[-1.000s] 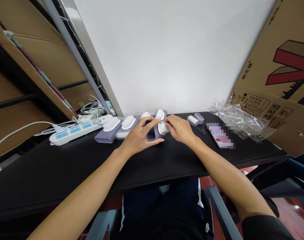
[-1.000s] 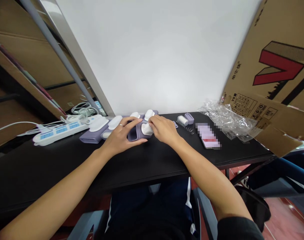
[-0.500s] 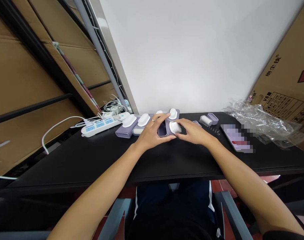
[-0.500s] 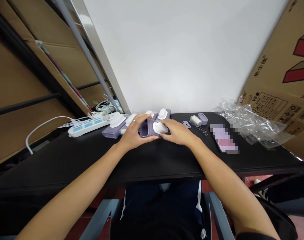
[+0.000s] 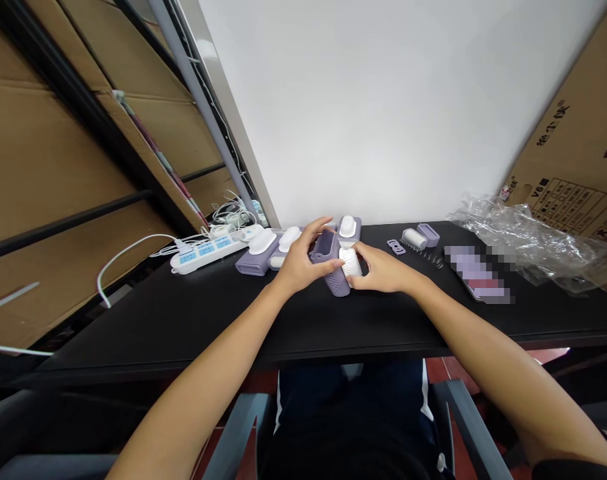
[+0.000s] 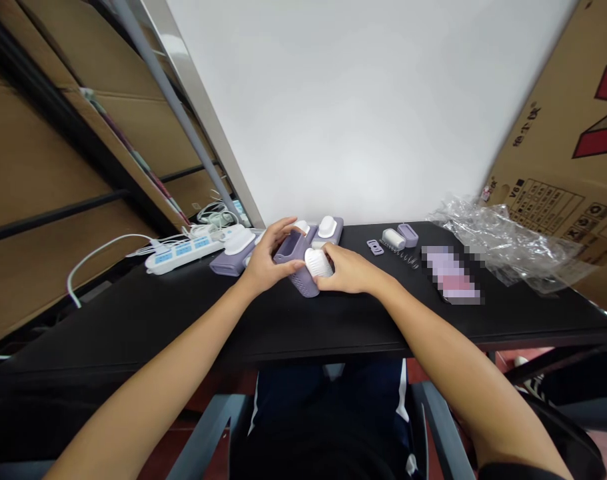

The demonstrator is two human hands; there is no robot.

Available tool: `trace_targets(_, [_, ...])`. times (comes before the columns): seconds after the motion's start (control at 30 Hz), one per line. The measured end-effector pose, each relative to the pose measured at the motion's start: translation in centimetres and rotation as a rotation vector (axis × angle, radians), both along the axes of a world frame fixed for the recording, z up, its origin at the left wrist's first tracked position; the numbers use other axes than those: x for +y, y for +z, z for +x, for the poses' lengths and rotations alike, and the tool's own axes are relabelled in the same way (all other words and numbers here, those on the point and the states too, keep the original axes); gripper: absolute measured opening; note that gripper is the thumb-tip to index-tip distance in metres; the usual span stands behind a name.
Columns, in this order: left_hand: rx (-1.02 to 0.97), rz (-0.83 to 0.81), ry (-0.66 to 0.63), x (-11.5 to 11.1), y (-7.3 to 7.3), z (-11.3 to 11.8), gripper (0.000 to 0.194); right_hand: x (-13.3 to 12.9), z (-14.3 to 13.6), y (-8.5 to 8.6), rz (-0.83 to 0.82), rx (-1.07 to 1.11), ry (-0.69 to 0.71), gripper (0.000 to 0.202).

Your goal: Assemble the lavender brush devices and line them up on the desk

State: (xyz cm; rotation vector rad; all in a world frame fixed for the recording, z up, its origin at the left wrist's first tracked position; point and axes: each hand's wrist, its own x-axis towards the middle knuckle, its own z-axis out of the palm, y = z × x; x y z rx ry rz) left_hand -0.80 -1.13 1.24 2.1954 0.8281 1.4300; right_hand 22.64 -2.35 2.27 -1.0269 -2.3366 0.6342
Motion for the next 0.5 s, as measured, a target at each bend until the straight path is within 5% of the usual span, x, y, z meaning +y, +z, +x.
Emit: trace_targets(0.5, [0.026,-0.329,-0.110,-0.3,0.2,0.7,0.112,1.6,-0.1,-2.1,-0.201,0.289,0.014,0.040])
